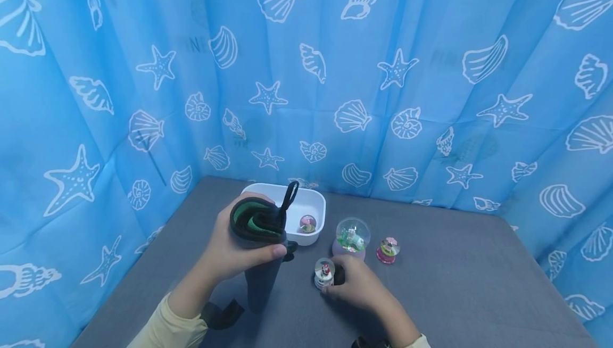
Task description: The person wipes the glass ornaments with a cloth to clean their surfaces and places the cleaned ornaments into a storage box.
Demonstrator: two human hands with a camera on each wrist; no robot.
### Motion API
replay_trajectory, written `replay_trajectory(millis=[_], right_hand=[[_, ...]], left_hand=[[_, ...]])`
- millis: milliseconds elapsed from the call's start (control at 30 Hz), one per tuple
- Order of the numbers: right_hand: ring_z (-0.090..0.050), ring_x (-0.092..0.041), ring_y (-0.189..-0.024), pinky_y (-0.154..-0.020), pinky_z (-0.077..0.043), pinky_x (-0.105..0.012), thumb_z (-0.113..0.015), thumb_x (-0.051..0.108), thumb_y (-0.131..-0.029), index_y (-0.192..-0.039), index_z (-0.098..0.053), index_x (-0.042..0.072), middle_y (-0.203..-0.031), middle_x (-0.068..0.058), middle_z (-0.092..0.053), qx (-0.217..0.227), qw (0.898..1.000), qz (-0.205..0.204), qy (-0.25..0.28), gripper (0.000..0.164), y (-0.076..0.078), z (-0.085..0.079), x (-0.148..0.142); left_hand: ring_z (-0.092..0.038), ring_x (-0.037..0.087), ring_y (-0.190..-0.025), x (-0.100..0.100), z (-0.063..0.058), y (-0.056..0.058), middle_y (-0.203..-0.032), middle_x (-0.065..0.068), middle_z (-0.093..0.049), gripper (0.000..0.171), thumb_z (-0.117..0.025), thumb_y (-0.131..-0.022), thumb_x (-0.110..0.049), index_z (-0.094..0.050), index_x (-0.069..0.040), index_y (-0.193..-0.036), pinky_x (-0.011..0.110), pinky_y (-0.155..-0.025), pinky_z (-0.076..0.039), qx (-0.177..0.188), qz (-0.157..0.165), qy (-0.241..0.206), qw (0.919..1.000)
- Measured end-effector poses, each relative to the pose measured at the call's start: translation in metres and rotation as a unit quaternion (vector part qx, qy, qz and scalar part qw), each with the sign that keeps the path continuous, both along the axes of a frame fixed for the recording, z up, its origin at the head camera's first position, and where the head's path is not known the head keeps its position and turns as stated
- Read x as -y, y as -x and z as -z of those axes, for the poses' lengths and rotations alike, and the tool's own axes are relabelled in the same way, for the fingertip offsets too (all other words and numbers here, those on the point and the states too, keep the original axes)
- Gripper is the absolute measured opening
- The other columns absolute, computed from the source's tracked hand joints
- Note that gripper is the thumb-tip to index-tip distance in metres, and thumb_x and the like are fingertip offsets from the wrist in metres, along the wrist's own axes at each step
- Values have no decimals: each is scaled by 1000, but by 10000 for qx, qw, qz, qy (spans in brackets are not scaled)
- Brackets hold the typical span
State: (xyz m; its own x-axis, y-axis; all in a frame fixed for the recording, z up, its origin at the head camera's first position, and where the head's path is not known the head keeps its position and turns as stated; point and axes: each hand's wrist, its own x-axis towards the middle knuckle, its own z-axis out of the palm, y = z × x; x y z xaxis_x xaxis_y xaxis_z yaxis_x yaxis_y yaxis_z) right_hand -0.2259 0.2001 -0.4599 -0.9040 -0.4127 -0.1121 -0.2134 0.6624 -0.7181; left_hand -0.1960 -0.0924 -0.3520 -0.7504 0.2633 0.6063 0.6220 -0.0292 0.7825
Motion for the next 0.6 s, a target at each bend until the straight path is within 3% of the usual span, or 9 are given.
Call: replay_trajectory(millis=[333, 600], right_hand=[[-61, -16, -86, -69, -50, -30, -95, 31, -78, -114, -73, 9, -95, 3, -68, -156, 9988, 274, -378, 48, -2, 0, 5], [-68, -14, -100, -93, -60, -51, -99, 33, -72, -122, -71, 6, -106, 1, -73, -389, 9951, 533, -731, 63, -7, 1, 10]], left_hand=[[-67, 25, -114, 0, 1, -1, -122, 1, -68, 65, -96, -74, -9, -63, -24, -129, 38, -99, -60, 66, -16, 52, 10000], [-68, 25, -113, -1, 2, 0, -120, 1, -69, 65, -96, -74, -10, -63, -24, -128, 37, -98, -60, -8, -4, 58, 10000]])
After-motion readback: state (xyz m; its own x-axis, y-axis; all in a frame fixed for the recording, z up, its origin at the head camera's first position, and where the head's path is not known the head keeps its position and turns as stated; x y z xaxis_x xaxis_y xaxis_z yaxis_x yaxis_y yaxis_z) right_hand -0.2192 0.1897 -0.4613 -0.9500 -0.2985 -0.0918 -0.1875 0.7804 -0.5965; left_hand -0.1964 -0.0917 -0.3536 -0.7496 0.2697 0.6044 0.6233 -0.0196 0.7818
